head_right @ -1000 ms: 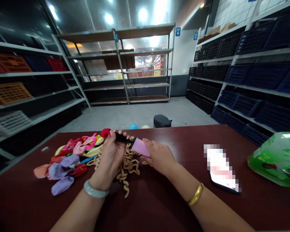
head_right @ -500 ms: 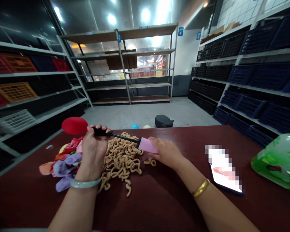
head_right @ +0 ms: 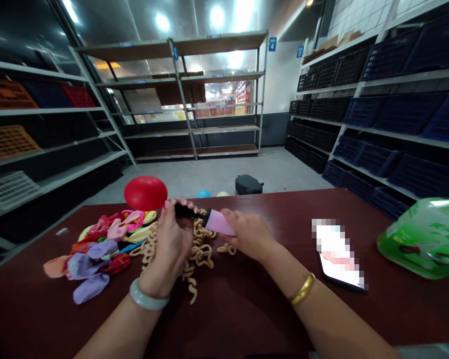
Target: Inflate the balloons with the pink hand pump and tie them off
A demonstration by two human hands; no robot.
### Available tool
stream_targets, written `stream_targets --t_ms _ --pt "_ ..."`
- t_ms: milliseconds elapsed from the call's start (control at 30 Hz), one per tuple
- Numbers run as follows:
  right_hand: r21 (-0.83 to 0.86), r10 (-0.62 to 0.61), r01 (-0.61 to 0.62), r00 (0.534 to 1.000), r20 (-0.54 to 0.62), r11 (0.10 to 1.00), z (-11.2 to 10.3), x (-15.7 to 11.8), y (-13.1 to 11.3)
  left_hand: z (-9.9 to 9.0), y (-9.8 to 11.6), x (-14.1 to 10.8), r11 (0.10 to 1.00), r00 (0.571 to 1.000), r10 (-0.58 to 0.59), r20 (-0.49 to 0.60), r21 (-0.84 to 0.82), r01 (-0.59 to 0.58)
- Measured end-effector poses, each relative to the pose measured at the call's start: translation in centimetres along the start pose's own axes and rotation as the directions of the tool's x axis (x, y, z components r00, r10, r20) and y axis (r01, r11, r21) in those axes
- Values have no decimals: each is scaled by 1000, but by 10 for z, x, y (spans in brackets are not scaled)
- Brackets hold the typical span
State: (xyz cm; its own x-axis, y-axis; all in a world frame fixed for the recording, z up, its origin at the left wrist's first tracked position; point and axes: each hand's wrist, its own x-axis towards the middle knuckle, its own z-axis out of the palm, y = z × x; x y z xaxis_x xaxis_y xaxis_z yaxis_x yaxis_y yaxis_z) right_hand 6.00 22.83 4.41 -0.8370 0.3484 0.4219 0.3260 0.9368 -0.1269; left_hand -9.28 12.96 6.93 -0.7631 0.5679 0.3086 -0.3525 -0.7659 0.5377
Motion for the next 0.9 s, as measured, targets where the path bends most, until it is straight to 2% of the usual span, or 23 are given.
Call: stream_targets --t_ms 233,433,567,733,800,900 --pt "19 49 -50 999 24 999 0 1 -12 10 -5 -12 999 999 -44 -28 -2 44" --pt "50 48 -51 997 54 997 1 5 -22 2 13 2 1000 999 -3 -46 12 3" --pt "40 36 -38 997 72 998 1 5 -12 -15 40 25 999 997 50 -54 17 -50" --pt "48 -6 1 993 118 999 -1 3 9 -33 69 50 989 980 148 -135 44 -143" --pt "44 -11 6 993 114 999 -1 3 15 -35 71 53 986 974 168 -154 44 -163" --pt "31 7 -10 994 107 999 1 2 16 -32 63 50 978 967 210 -146 37 -207"
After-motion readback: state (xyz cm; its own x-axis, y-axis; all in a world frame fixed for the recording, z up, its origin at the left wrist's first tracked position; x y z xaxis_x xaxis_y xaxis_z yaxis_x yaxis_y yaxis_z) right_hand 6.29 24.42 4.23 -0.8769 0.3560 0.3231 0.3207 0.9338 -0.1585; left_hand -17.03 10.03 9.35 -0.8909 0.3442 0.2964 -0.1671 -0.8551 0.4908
